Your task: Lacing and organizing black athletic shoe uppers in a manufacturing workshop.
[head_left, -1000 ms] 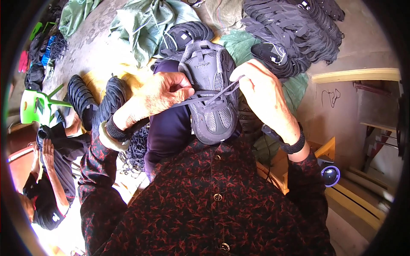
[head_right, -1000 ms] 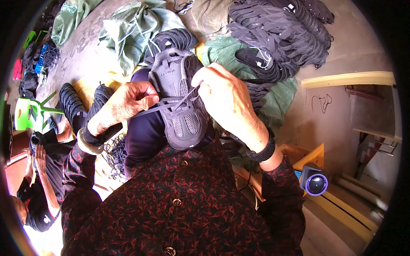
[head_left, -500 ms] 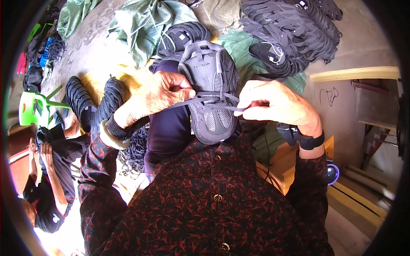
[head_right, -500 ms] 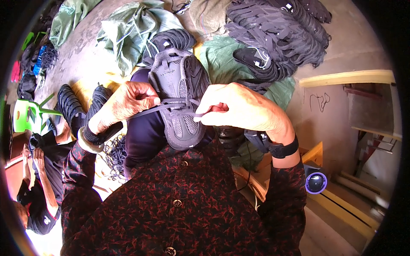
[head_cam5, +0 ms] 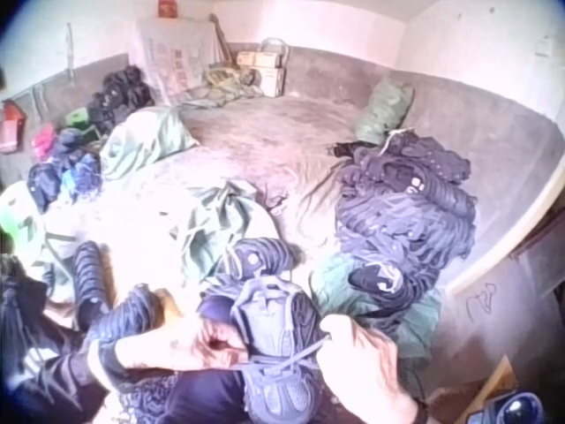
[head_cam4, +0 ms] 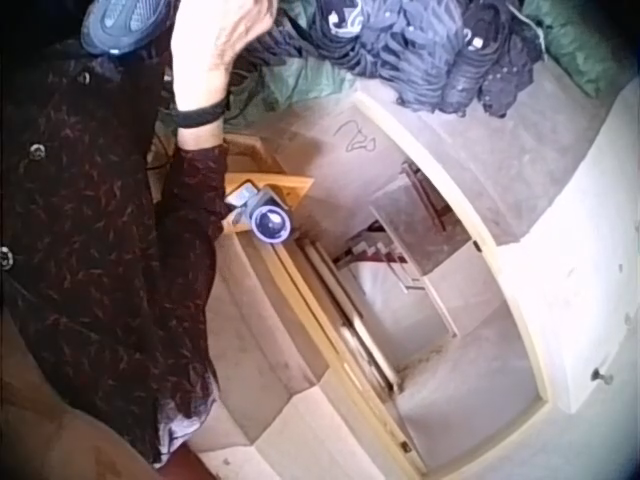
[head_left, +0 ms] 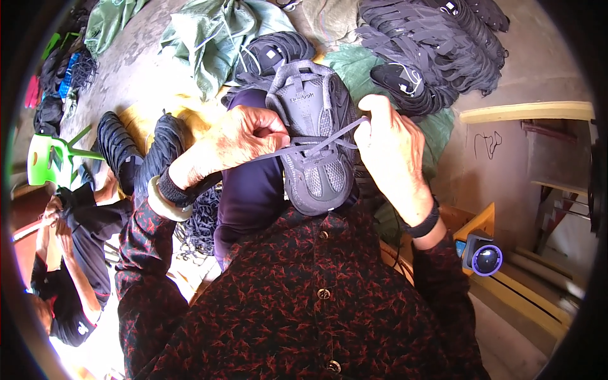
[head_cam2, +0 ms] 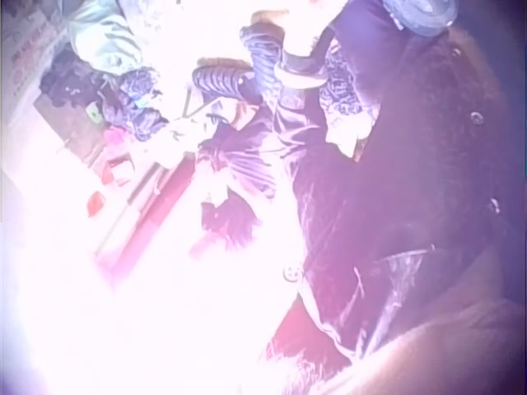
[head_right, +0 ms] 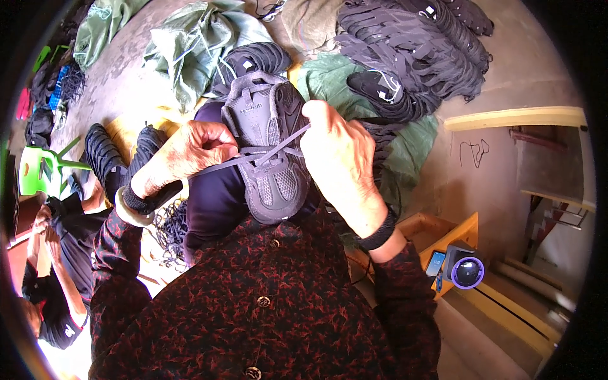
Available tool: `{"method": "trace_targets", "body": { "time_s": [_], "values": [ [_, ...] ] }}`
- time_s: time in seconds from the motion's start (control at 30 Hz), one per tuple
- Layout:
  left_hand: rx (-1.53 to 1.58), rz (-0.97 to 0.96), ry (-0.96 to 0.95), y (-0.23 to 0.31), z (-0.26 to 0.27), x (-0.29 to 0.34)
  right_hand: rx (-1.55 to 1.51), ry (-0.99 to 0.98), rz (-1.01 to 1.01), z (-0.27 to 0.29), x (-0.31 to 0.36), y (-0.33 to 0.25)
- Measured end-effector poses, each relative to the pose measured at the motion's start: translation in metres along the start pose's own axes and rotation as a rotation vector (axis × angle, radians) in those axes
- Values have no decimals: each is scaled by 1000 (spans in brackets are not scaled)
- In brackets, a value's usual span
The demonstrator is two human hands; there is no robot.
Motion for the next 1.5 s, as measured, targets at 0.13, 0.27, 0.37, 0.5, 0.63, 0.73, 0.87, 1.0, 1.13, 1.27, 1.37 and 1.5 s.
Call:
{"method": "trace_targets", "body": {
  "time_s": [0.13,0.27,0.37,0.5,0.63,0.73,0.87,1.0,1.13,1.27,1.37,1.5],
  "values": [
    [28,54,20,-1,0,2,-543,227,-260,-28,20,14],
    [80,64,-11,-5,0,9,-1649,230,-584,-79,49,6],
    [146,91,6,-15,5,21,-1385,197,-500,-75,53,-1],
    [44,81,97,-21,35,52,-1138,145,-471,-68,51,-6],
    [-16,147,220,-31,76,94,-907,69,-277,-60,40,-13],
    [66,137,263,-34,102,118,-868,-58,-242,-62,38,-17],
    [165,21,283,-29,109,129,-842,-57,-226,-61,35,-17],
    [334,-130,233,-19,112,110,-849,-69,-231,-62,33,-16],
    [335,-10,371,-35,125,84,-875,-103,-247,-62,31,-13],
    [-450,109,508,-36,115,71,-858,-84,-223,-60,31,-13],
    [-637,77,603,-23,86,61,-860,-101,-234,-60,31,-11],
    [-127,-4,246,-9,16,46,-994,-139,-308,-60,29,-5]
  ]
}}
Point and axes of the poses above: each hand's wrist, its own x-axis away from the middle knuckle, its own z-axis out of the back of the hand, y = z × x, the point moved 6 cm from there along -x, towards the middle knuckle, and after that the axes turned 8 degrees about -y, right-handed, at the moved point
